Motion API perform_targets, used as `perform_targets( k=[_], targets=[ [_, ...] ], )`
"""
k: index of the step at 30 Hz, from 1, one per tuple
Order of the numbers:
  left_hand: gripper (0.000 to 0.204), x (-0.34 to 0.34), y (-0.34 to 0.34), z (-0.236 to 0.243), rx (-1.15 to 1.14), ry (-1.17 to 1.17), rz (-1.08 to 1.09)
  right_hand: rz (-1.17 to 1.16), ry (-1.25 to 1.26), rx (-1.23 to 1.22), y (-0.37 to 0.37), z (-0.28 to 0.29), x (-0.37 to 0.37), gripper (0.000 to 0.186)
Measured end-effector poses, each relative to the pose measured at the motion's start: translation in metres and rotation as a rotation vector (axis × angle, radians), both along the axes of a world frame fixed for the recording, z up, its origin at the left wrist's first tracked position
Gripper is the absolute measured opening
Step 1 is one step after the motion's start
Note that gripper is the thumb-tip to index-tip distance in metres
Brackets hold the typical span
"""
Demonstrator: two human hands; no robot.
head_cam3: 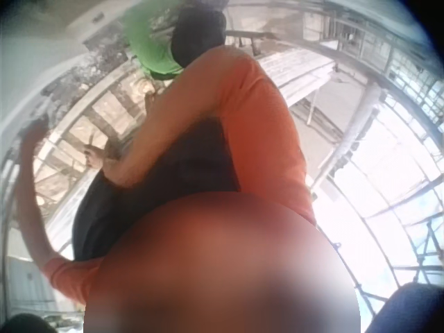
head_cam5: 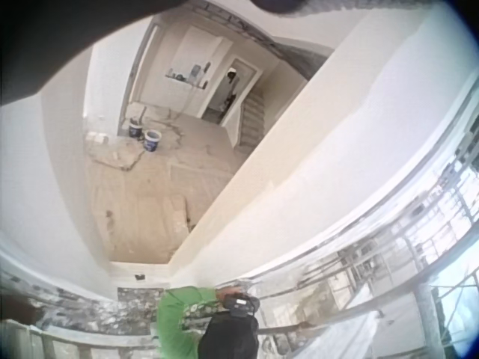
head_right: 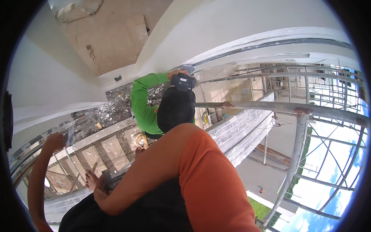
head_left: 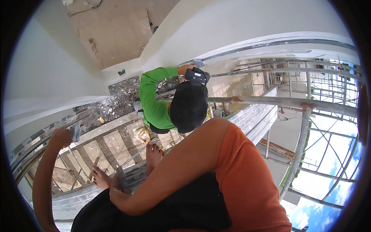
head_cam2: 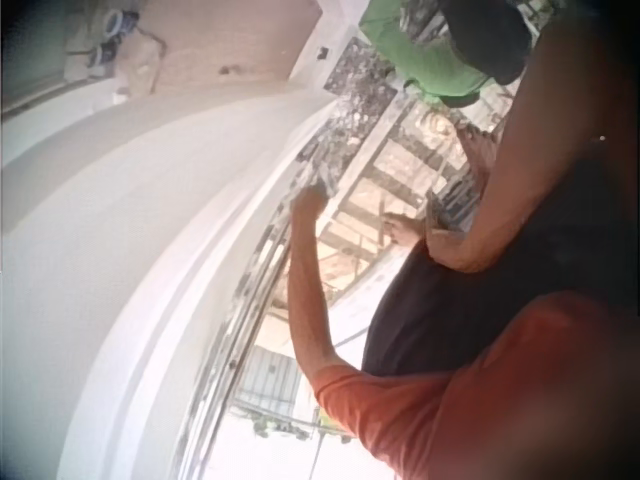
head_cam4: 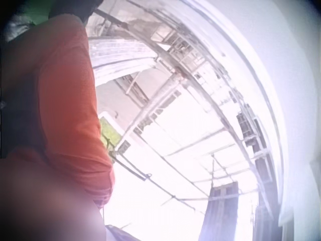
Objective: The person applies plaster to a white wall using a trowel while standing on scaffolding. They repeatedly scoop material and smooth it onto the wall surface. Another worker is visible nearby performing similar tasks.
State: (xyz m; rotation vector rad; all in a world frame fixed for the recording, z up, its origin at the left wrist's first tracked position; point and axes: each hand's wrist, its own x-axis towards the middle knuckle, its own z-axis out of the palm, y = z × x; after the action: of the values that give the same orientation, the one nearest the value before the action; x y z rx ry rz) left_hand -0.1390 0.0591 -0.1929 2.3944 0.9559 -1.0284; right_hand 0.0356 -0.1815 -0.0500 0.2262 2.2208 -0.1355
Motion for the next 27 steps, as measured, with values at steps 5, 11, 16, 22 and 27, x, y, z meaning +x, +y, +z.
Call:
perform_targets(
  k=[5, 11, 16, 22, 27],
  targets=[
    [0.03, 0.027, 0.002, 0.044, -0.178, 0.114, 0.198, -0.081, 0.049, 0.049, -0.021, 0.023, 0.029, 0.027],
    [0.029, 0.063, 0.012, 0.061, -0.263, 0.143, 0.288, -0.293, 0.025, -0.083, -0.014, 0.045, 0.015, 0.033],
    [0.028, 0.064, 0.021, 0.046, -0.106, 0.029, 0.061, -0.252, 0.097, -0.064, 0.0, 0.056, 0.011, 0.033],
    [0.028, 0.08, 0.012, 0.066, -0.227, 0.123, 0.203, -0.385, -0.003, -0.182, 0.007, 0.065, 0.025, 0.034],
    [0.028, 0.064, 0.013, 0.035, -0.101, 0.119, -0.065, -0.5, -0.039, -0.246, 0.003, 0.063, 0.027, 0.035]
  ],
)
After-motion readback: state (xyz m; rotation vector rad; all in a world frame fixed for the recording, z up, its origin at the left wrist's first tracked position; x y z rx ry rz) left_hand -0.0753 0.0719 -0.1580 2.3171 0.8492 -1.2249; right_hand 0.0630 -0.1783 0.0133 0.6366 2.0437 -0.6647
